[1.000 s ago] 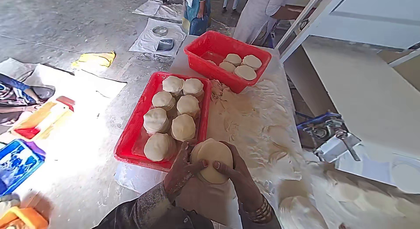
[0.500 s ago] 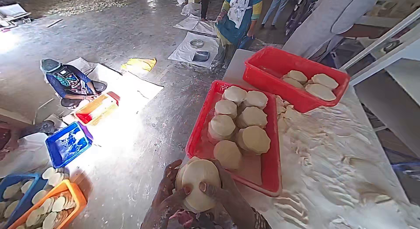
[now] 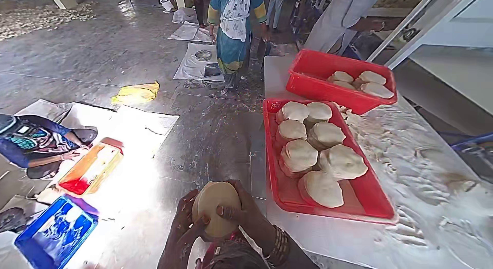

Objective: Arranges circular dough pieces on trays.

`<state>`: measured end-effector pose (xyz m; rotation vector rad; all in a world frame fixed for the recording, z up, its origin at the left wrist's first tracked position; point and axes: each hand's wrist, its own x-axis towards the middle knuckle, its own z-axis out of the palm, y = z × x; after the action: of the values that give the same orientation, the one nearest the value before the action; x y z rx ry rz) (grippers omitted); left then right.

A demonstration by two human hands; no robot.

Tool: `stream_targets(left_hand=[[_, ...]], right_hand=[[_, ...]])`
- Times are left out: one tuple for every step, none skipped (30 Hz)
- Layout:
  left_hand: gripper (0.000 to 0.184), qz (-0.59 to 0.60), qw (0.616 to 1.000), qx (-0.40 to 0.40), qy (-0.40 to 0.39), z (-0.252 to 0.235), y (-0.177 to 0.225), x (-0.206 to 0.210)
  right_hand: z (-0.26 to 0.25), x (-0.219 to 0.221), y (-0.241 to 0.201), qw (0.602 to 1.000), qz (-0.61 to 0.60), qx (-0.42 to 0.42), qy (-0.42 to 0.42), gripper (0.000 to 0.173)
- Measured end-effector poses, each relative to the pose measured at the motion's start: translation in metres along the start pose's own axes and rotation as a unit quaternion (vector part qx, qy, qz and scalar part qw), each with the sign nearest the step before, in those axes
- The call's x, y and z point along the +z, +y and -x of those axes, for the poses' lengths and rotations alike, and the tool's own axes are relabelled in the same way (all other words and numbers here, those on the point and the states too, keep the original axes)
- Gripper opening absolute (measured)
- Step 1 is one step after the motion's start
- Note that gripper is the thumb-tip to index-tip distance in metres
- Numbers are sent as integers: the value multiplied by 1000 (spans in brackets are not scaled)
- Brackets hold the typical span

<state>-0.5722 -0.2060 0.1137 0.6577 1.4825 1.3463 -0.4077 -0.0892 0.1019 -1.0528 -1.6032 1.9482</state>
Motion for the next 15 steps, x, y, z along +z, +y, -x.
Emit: stream_targets(left_hand=[[77, -2, 1000, 2, -19, -20, 7, -3], [78, -5, 999, 6, -36, -40, 14, -5], [79, -7, 998, 12, -54, -63, 22, -7], [80, -8, 997, 15, -72, -85, 28, -9], [80, -11, 996, 17, -84, -107, 37, -9], [79, -11, 995, 15, -95, -129, 46, -10], [77, -13, 994, 9, -107, -149, 56, -14], [76, -12, 993, 3, -118, -167, 63, -17], [77, -11, 991, 4, -132, -191, 73, -17], [77, -9, 989, 5, -145, -214, 82, -16], [77, -8, 987, 1, -160, -234, 89, -15], [76, -6, 984, -1, -176, -256, 95, -11], [75, -2, 981, -2, -192, -277, 100, -5], [74, 3, 977, -6, -212, -299, 104, 1], [75, 4, 972, -8, -235, -321, 109, 9]], right_hand=[[-12, -3, -5, 1000, -7, 0, 19, 85], [-26, -5, -11, 999, -14, 1, 36, 86], [-41, -9, -17, 998, -23, -3, 53, 87], [-56, -12, -23, 997, -35, -7, 70, 87], [-72, -16, -31, 995, -45, -13, 84, 87], [-88, -20, -40, 994, -50, -16, 96, 87], [-104, -21, -47, 993, -53, -17, 105, 86], [-119, -23, -53, 992, -51, -15, 113, 86], [-136, -28, -62, 991, -43, -20, 124, 86], [-153, -34, -70, 990, -36, -24, 137, 86], [-167, -39, -76, 988, -30, -24, 151, 87], [-180, -45, -82, 985, -25, -26, 168, 86], [-192, -52, -88, 982, -24, -28, 188, 86], [-203, -60, -93, 977, -26, -29, 208, 87], [-214, -68, -98, 972, -28, -30, 231, 88]])
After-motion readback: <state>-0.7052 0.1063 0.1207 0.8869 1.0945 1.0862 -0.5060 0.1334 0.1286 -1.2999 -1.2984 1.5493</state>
